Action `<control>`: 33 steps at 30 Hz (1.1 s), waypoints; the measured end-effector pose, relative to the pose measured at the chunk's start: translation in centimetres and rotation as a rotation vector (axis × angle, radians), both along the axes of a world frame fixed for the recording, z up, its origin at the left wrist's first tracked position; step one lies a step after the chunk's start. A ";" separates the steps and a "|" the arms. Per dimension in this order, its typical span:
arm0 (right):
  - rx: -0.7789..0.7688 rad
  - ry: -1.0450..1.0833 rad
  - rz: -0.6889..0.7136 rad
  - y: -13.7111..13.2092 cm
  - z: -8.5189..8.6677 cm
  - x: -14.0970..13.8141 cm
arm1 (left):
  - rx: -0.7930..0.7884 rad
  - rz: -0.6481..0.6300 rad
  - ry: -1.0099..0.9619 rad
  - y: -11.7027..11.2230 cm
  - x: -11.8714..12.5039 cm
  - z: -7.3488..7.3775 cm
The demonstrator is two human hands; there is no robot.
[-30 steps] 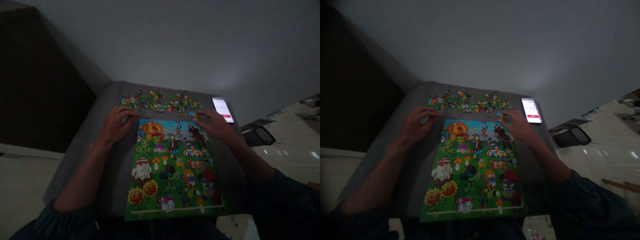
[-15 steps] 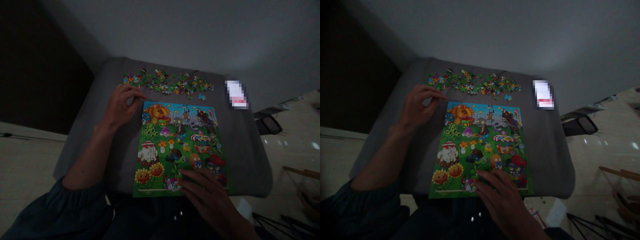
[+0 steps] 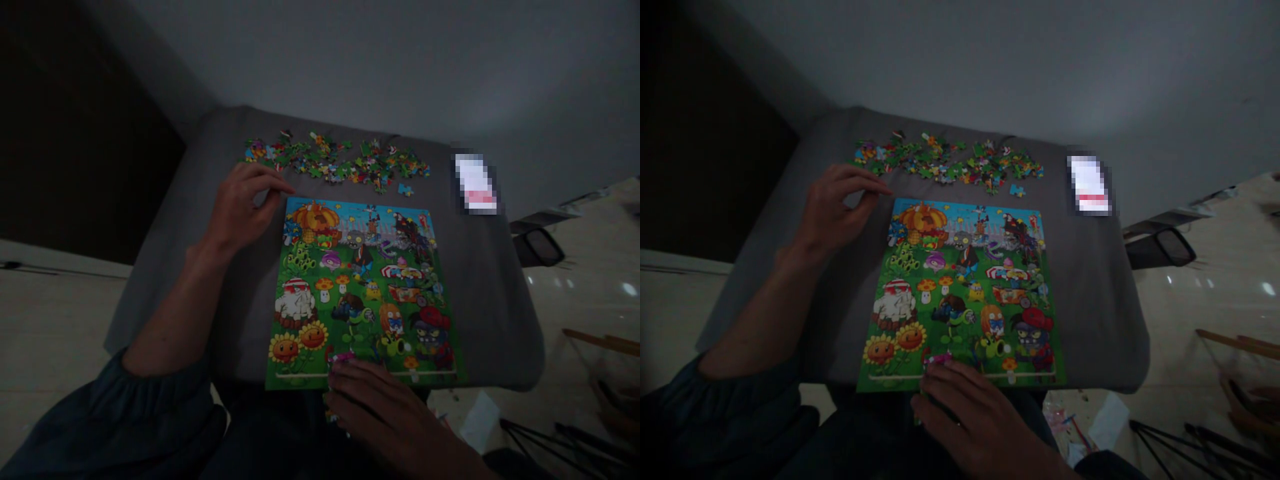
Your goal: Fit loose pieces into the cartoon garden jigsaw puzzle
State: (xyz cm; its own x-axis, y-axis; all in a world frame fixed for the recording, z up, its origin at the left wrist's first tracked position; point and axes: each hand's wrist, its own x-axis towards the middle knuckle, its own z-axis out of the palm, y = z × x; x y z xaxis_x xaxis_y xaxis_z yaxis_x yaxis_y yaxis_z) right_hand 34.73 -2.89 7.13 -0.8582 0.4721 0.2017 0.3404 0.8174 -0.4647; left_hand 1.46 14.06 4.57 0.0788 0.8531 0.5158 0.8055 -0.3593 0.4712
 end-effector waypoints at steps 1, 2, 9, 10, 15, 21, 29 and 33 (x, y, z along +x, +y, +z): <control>0.003 0.004 0.003 0.0 -0.1 0.0 | 0.015 -0.002 -0.002 0.1 0.0 -0.1; 0.006 0.005 0.000 0.0 -0.1 0.1 | 0.033 -0.002 -0.005 0.1 0.0 -0.3; 0.030 0.058 -0.191 0.4 -0.4 0.1 | 0.114 -0.020 -0.003 0.3 0.1 -0.7; 0.035 0.055 -0.212 0.4 -0.6 0.0 | 0.117 -0.020 -0.001 0.3 0.1 -0.7; 0.025 0.023 -0.246 0.1 -0.9 0.2 | 0.111 -0.015 0.012 0.3 0.0 -0.8; 0.077 -0.020 -0.310 1.7 -0.5 5.1 | 0.095 -0.006 0.016 0.3 0.0 -0.6; 0.093 -0.093 -0.358 1.5 -1.4 10.5 | 0.081 0.009 0.024 0.5 0.0 -0.9; 0.065 -0.093 -0.345 0.8 -2.4 10.6 | 0.068 0.048 0.045 0.5 -0.3 -1.1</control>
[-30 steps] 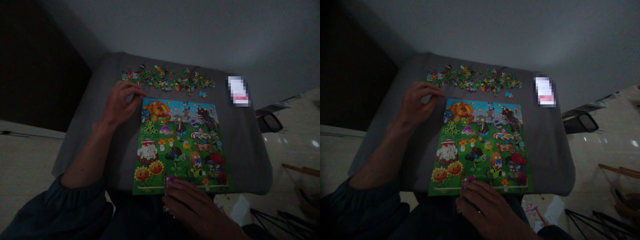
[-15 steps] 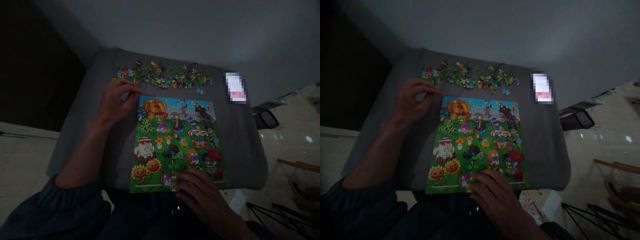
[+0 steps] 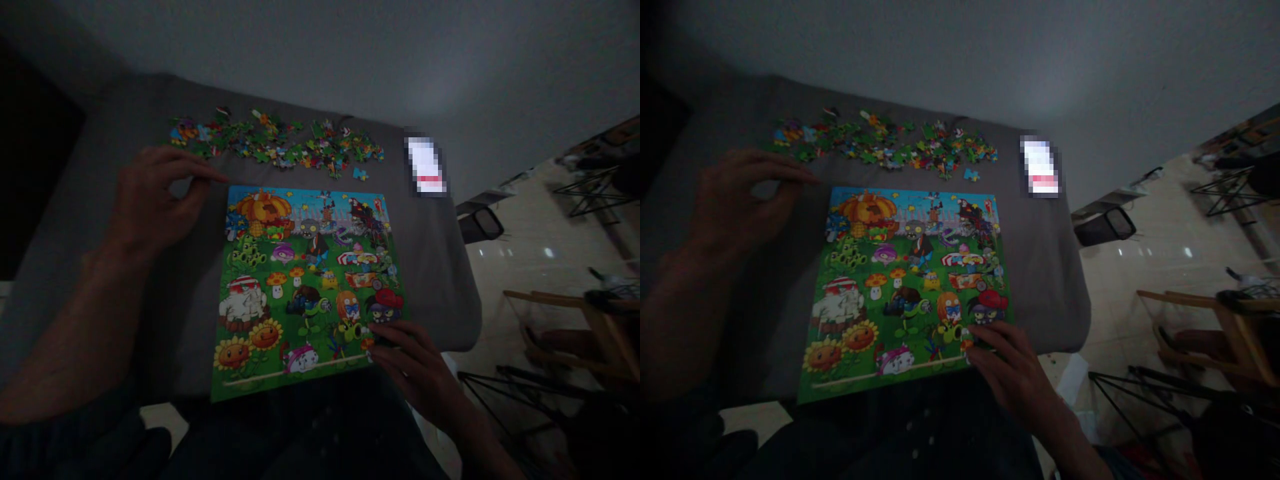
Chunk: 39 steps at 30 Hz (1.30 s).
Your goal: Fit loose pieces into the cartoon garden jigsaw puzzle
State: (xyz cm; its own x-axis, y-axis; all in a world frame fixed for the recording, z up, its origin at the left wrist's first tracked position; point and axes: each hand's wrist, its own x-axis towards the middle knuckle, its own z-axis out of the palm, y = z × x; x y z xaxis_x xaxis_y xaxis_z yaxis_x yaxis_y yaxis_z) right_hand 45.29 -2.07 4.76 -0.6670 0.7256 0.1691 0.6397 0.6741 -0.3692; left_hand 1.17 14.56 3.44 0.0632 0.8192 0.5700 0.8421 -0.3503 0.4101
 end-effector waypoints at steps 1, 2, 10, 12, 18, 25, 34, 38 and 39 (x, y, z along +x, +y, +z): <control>-0.003 0.008 -0.003 0.0 -0.1 -0.1 | -0.002 0.009 0.003 0.0 0.0 0.0; -0.005 0.015 -0.006 0.0 -0.2 -0.1 | -0.004 0.015 0.007 0.0 -0.1 -0.1; 0.081 0.055 -0.084 -0.1 0.7 0.6 | -0.045 0.046 -0.003 0.1 -0.1 -0.2; 0.101 0.073 -0.106 -0.3 0.7 1.0 | -0.047 0.039 -0.013 0.1 -0.1 -0.3; 0.060 -0.026 -0.072 -0.5 0.1 1.2 | -0.041 0.038 -0.031 0.1 -0.2 -0.8; 0.038 -0.033 -0.075 -0.6 0.1 1.3 | -0.051 0.010 -0.035 0.0 0.1 -0.2; 0.084 -0.079 -0.063 -0.9 0.1 0.5 | -0.051 0.041 0.000 -0.1 0.2 0.0; 0.109 -0.060 -0.054 0.1 1.2 1.0 | -0.051 0.045 -0.011 -0.1 0.1 -0.3; 0.120 -0.047 -0.059 0.9 1.7 1.3 | -0.052 0.027 -0.020 0.0 0.0 -0.3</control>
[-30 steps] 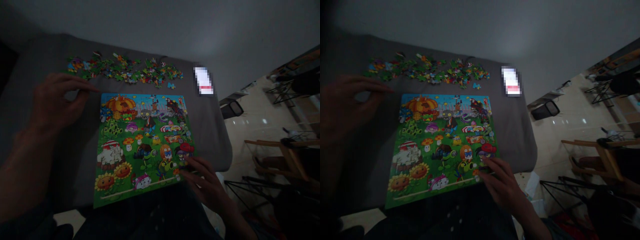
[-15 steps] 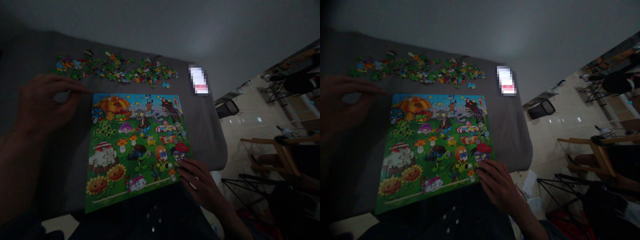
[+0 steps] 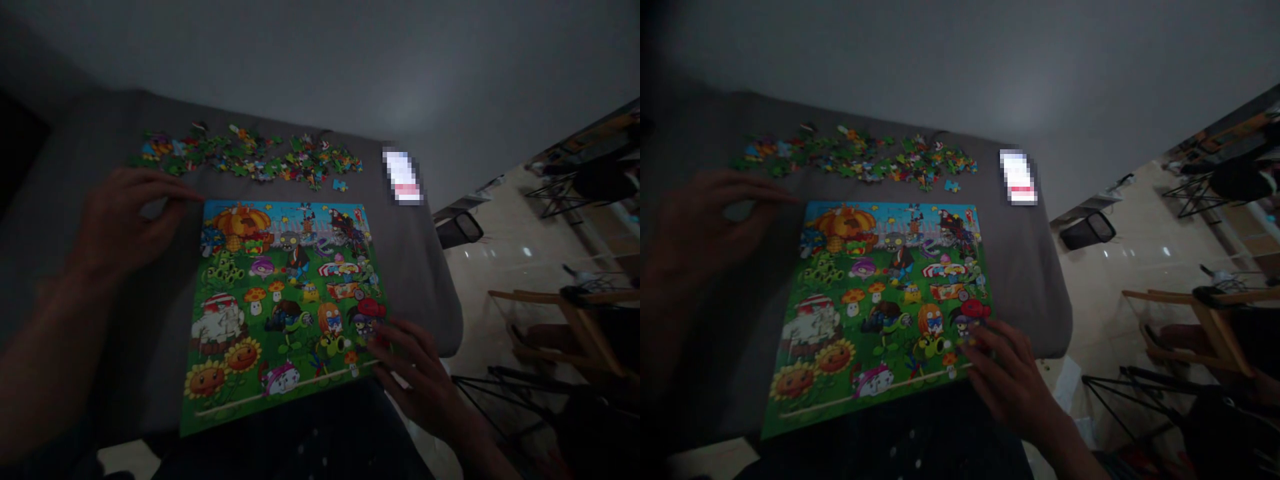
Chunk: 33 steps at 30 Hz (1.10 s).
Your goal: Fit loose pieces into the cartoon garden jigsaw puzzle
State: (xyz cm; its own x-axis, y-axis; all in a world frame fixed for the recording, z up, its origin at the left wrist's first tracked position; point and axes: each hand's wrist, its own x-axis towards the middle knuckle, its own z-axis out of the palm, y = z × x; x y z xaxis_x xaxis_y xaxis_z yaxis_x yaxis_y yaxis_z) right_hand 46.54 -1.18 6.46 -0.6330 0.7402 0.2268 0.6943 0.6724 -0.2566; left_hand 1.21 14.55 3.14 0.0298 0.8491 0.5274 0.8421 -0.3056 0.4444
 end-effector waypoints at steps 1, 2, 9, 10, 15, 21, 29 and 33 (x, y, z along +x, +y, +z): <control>0.013 0.014 -0.004 1.1 0.6 0.3 | 0.001 -0.018 -0.010 0.1 -0.1 0.0; 0.024 0.027 -0.012 2.6 1.3 0.5 | 0.003 -0.036 -0.015 0.1 -0.1 0.0; -0.092 0.070 -0.047 18.6 2.1 -1.6 | 0.067 -0.064 -0.027 0.4 -1.1 -0.1; -0.082 0.064 -0.071 21.0 1.5 -2.3 | 0.073 -0.066 -0.031 0.5 -1.3 -0.2; -0.062 0.018 -0.156 29.1 -1.6 -6.1 | 0.076 -0.099 -0.030 0.9 -1.7 -0.7; -0.077 0.009 -0.133 30.2 -1.7 -7.5 | 0.052 -0.105 -0.008 0.8 -1.5 -0.4; -0.103 0.042 0.182 19.7 1.3 -5.9 | 0.036 -0.102 -0.005 0.4 -0.8 -0.4; -0.106 0.040 0.266 15.3 1.3 -4.6 | 0.028 -0.118 -0.002 0.5 -0.5 -0.3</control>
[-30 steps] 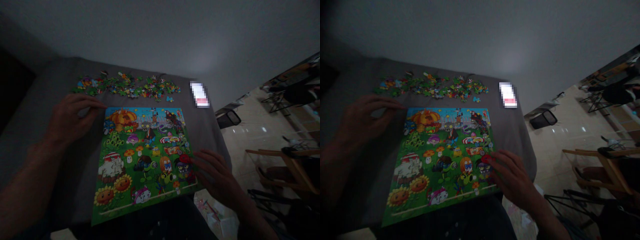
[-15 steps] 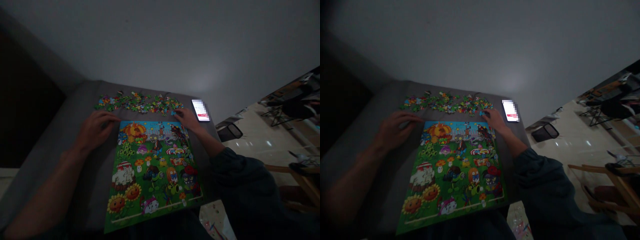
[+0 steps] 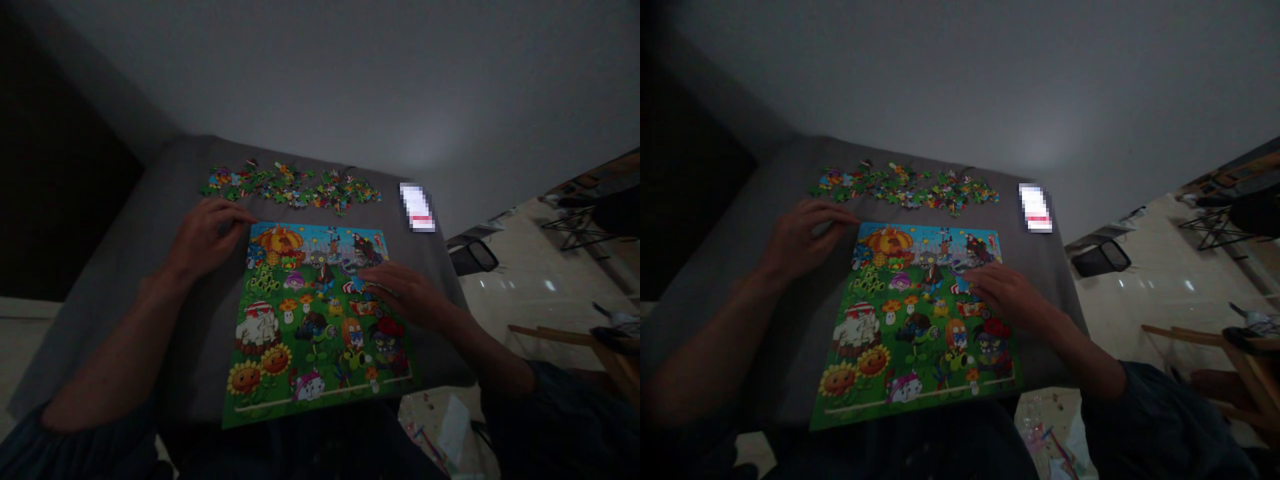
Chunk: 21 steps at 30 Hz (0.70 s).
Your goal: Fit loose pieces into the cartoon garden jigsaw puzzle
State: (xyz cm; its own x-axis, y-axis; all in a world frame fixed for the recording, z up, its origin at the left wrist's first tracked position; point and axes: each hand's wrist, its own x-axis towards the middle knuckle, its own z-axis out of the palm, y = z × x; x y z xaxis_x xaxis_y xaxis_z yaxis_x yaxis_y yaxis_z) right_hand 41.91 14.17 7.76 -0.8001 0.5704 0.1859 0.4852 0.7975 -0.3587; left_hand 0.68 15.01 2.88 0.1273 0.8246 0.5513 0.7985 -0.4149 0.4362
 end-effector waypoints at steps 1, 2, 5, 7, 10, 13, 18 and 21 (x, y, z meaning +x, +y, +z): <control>0.003 -0.001 0.000 -0.5 -0.1 0.4 | 0.000 -0.005 -0.001 0.0 0.0 0.0; 0.008 -0.001 -0.008 -0.7 -0.2 0.7 | 0.001 -0.010 -0.003 0.1 0.0 0.0; 0.030 -0.001 -0.061 -0.4 -0.4 1.6 | 0.007 -0.022 -0.007 0.2 -0.1 -0.1; 0.050 0.000 -0.111 0.4 -0.4 1.8 | 0.007 -0.028 -0.003 0.2 -0.1 -0.1; 0.074 -0.010 -0.185 1.8 -0.2 1.2 | 0.015 -0.024 0.000 0.2 -0.2 -0.2; 0.093 -0.028 -0.237 3.1 -0.1 -0.6 | 0.019 -0.022 0.000 0.3 -0.3 -0.3; 0.113 -0.075 -0.264 4.7 -0.2 -5.0 | -0.003 -0.035 0.014 0.3 -0.3 -0.2; 0.117 -0.101 -0.265 5.2 -0.6 -7.6 | -0.006 -0.043 0.022 0.2 -0.3 -0.1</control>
State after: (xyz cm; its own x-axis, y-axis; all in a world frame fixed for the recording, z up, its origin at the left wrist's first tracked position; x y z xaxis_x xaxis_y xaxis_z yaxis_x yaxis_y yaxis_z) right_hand 34.28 19.35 7.14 -0.6441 0.7411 0.1897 0.7103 0.6714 -0.2114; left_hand 0.33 15.23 2.75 0.1742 0.8214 0.5430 0.7895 -0.4461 0.4215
